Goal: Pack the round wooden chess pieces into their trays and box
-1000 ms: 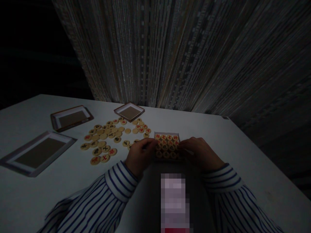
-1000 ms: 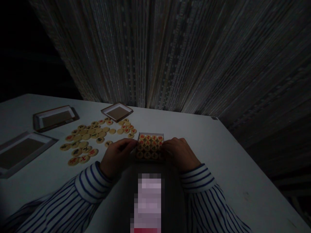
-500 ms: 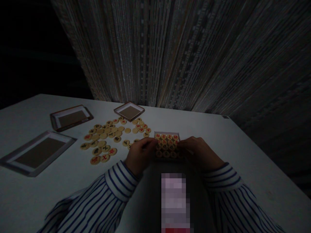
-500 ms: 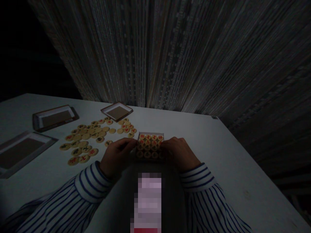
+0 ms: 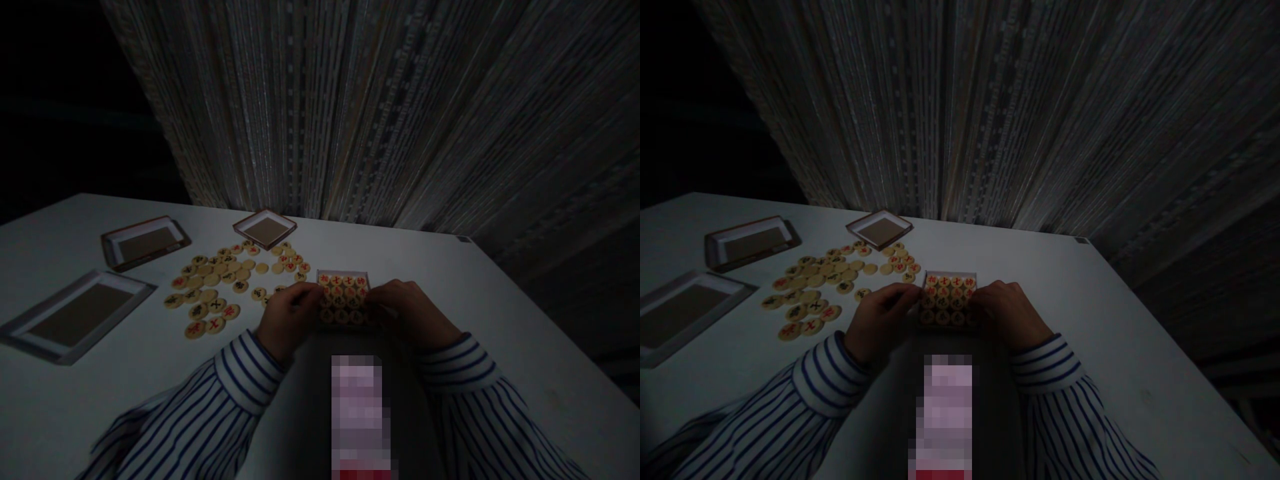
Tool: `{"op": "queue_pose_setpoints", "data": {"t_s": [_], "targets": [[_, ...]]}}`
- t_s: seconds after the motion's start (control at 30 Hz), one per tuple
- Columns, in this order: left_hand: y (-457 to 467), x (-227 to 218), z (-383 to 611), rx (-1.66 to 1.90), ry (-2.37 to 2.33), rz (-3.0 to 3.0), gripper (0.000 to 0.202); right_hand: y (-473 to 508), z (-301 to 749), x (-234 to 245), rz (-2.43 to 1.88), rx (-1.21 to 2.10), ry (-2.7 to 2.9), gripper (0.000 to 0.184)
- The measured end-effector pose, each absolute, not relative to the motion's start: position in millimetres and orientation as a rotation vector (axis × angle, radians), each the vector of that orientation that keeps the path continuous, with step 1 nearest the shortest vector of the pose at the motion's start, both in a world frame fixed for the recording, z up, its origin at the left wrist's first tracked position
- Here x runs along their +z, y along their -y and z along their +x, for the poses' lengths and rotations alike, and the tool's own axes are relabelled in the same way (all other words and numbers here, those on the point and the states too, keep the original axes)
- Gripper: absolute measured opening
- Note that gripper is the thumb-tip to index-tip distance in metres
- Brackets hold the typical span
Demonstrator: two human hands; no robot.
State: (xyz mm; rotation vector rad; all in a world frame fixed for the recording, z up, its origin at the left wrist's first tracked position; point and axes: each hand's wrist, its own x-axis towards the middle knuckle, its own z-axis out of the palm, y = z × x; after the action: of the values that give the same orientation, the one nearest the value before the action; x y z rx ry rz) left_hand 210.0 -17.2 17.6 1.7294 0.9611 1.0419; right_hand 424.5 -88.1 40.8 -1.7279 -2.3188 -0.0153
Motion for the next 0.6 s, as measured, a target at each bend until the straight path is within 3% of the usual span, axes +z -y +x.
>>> {"op": "queue_pose_setpoints", "data": {"t_s": [0.6], "targets": [[18.7,19.0,209.7,1.037,-0.959,1.748,0.023,87.8,423.9,42.0,-1.716,-0.022,2.329,0.018]]}}
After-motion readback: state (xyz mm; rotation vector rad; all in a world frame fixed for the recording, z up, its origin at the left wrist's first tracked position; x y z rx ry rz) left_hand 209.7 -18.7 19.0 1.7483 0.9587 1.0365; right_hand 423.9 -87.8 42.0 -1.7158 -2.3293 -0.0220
